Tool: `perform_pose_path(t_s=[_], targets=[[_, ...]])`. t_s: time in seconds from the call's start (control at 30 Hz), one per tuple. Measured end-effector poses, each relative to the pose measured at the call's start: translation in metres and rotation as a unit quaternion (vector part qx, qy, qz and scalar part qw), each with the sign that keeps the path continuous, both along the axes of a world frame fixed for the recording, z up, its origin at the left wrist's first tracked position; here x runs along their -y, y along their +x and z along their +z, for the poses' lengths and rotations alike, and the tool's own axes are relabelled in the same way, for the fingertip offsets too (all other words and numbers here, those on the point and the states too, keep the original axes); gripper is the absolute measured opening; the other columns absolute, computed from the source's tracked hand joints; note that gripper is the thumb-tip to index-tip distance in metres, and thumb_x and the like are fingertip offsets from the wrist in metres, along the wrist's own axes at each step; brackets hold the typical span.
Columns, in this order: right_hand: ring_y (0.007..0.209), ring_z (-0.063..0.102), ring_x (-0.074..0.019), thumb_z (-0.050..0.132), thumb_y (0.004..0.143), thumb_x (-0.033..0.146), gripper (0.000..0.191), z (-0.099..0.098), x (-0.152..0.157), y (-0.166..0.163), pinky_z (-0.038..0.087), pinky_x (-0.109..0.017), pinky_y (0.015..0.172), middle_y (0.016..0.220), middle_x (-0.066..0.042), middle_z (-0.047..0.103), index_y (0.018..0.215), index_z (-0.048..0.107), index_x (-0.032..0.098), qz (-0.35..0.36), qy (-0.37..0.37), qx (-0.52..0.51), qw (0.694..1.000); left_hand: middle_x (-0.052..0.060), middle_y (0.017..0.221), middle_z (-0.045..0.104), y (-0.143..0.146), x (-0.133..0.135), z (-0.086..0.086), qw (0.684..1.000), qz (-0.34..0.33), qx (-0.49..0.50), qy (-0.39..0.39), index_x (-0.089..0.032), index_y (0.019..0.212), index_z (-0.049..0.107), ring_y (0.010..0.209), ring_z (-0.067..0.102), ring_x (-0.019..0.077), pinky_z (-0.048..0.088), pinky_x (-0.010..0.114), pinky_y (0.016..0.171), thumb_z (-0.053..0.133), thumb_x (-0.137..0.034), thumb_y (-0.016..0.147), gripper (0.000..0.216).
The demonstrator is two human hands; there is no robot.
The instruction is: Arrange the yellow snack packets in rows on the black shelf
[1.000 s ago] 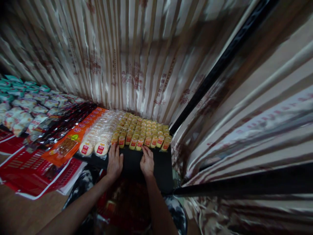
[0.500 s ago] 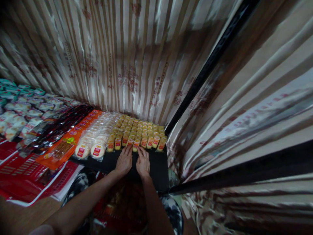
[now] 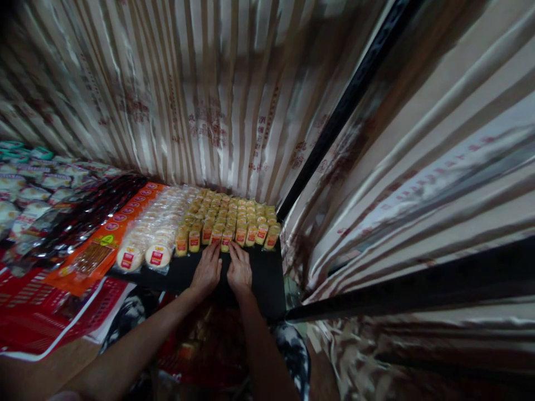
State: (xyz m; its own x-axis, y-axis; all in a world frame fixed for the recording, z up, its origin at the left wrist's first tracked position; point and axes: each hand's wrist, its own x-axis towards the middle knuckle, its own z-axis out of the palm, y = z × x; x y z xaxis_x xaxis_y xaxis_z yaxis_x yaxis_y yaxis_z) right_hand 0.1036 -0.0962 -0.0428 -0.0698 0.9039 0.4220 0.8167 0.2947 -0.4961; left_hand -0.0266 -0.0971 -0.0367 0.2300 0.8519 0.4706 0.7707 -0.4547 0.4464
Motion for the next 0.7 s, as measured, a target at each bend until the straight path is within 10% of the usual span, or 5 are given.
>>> perform_pose_path(t_s=[0.47, 0.7], targets=[[0.108, 0.046, -0.0193, 0.035, 0.087, 0.016, 0.036, 0.032, 0.023, -0.012, 0.041, -0.035, 0.094, 0.115, -0.011, 0.054, 0.114, 0.058, 0.015, -0.054, 0.063, -0.070, 0.994, 0.009, 0.107, 0.058, -0.022, 0.049, 0.019, 0.996, -0.077, 0.047, 0.023, -0.016, 0.105, 0.058, 0.103, 0.050, 0.0188, 0.047, 0.035, 0.090, 0.037, -0.006, 0.080, 0.034], [0.088, 0.060, -0.0170, 0.039, 0.088, 0.023, 0.030, 0.027, 0.117, -0.033, 0.047, -0.028, 0.082, 0.095, -0.009, 0.065, 0.110, 0.057, 0.015, 0.100, -0.059, -0.109, 0.987, 0.006, 0.090, 0.064, -0.057, 0.124, -0.033, 0.977, -0.071, 0.043, -0.196, -0.021, 0.092, 0.064, 0.088, 0.058, 0.0172, 0.049, 0.031, 0.078, 0.040, -0.013, 0.081, 0.028]])
